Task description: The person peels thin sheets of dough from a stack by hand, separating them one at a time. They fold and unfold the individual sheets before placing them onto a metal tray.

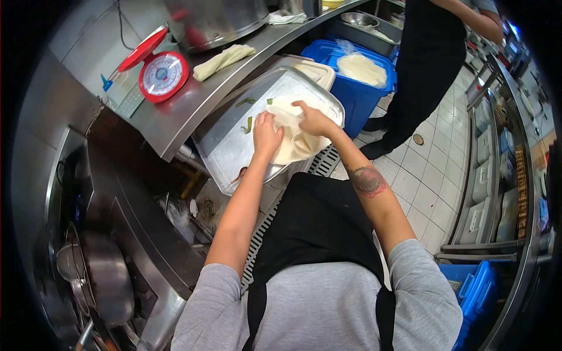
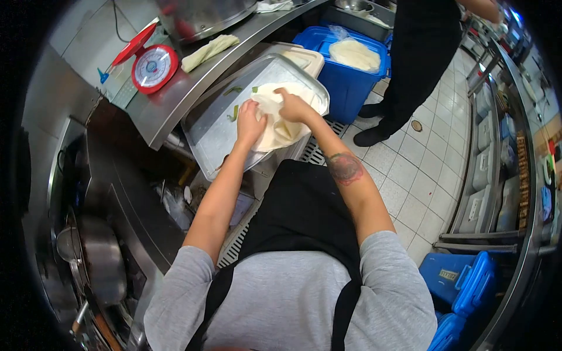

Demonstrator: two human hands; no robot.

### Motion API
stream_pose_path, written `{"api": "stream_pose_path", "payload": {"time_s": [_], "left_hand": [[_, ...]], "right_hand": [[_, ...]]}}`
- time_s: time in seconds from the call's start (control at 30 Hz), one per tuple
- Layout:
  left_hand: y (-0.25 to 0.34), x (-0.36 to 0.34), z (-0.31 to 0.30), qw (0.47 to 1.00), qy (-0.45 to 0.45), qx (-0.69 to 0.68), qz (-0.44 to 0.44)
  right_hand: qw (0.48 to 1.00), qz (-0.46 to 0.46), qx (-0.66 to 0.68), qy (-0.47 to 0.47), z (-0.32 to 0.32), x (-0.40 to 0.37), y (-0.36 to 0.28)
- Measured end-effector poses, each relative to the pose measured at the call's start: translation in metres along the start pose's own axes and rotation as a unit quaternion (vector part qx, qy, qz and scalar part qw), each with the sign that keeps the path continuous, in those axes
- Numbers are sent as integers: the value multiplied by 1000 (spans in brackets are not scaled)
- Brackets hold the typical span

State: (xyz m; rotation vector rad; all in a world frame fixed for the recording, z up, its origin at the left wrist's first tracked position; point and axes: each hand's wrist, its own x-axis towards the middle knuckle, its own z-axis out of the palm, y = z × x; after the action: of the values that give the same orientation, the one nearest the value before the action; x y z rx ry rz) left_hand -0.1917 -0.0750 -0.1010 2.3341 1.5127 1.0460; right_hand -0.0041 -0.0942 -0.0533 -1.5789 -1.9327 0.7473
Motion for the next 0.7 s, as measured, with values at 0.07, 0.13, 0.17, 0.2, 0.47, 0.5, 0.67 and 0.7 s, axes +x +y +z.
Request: {"api": "stream_pose_path", "payload": {"time_s": [0.07,0.13,0.17,0.2,0.47,0.5,0.67,0.7], "left_hand": [[3,-8,4,996,-5,89,-8],[2,-7,0,988,-108,112,-10],[5,-8,-4,981,-136,141,-4],[6,-9,-6,972,-163,170,4],[-24,-11,19,983,-115,144,15],[-14,-11,11,980,-128,151,8],[-17,-12,13,987,-119,108,2],[-13,-14,10,987,-125,102,-6]], "right_hand": [[995,-19,-51,-85,-4,8,-18],[988,-81,-110,-72,10,34,-18],[989,-24,-111,-92,11,48,-30],[987,34,-110,-111,10,58,-45],[986,118,-86,83,47,76,-37],[986,114,-75,94,48,78,-31],[994,26,-40,103,47,88,6],[993,6,-25,114,45,86,9]]}}
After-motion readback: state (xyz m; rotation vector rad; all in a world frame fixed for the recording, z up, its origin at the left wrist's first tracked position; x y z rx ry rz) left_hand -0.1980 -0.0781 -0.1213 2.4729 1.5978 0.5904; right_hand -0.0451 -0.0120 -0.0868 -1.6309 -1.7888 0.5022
